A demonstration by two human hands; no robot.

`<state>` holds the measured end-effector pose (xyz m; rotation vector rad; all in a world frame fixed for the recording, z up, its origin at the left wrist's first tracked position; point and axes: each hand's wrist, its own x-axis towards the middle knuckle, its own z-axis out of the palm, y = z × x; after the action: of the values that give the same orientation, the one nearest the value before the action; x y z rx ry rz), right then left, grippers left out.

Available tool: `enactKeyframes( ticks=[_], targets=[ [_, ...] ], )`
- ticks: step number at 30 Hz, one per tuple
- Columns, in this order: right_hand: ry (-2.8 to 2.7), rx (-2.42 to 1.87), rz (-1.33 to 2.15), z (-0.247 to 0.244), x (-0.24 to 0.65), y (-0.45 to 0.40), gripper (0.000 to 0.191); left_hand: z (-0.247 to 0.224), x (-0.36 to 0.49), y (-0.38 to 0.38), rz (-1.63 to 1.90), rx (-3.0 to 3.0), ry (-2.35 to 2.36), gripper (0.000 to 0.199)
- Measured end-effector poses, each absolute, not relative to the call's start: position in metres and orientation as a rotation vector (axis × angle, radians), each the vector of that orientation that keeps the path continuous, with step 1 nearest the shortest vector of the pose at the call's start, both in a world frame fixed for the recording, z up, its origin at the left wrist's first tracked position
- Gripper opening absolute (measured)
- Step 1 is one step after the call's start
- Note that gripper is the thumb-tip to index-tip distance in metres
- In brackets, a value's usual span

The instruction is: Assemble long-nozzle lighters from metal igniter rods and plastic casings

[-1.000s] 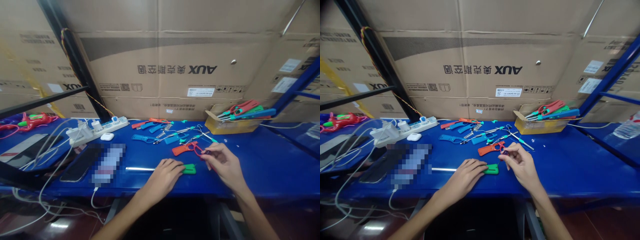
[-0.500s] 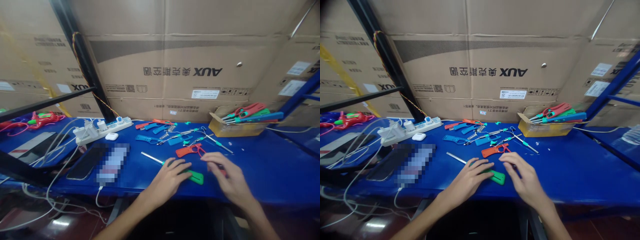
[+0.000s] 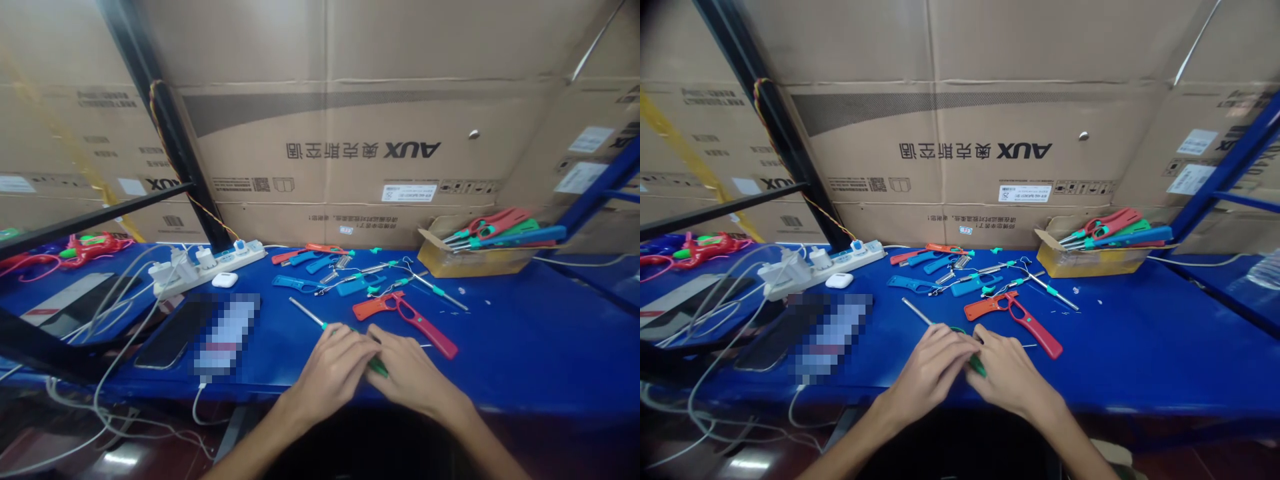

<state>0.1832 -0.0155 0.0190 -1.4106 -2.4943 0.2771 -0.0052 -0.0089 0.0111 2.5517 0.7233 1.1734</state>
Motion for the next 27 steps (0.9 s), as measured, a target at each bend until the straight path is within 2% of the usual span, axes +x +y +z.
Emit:
enactKeyframes(
  ticks=[2,6,8,12,15,17,27],
  targets=[
    [-2.480,-1.455,0.220,0.017,0.180,-0.015,0.015,0.012,-0.005,-0.009,1.199,2.575,0.678,0.021],
    [-2.453,-1.468,0.170,0.008,0.177,-0.013,0.037,0.012,-0.006,-0.010,1.243,2.602,0.646,0.020],
    [-2.420,-1.471,0.211,0.004,0.179,-0.014,0.042,0.011,-0.007,-0.011,1.246,2.615,0.618,0.019],
    [-2.346,-1.406,0.274,0.000,0.183,-0.015,0.037,0.011,-0.008,-0.013,1.264,2.640,0.560,0.021],
    [-2.271,-1.346,0.231,0.001,0.184,-0.014,0.018,0.012,-0.008,-0.014,1.236,2.654,0.554,0.023],
    [-2.223,-1.294,0.190,0.002,0.184,-0.013,0.011,0.013,-0.007,-0.014,1.213,2.656,0.546,0.024],
    [-2.204,-1.237,0.184,0.004,0.181,-0.013,0.026,0.015,-0.008,-0.015,1.174,2.602,0.544,0.029]
  ],
)
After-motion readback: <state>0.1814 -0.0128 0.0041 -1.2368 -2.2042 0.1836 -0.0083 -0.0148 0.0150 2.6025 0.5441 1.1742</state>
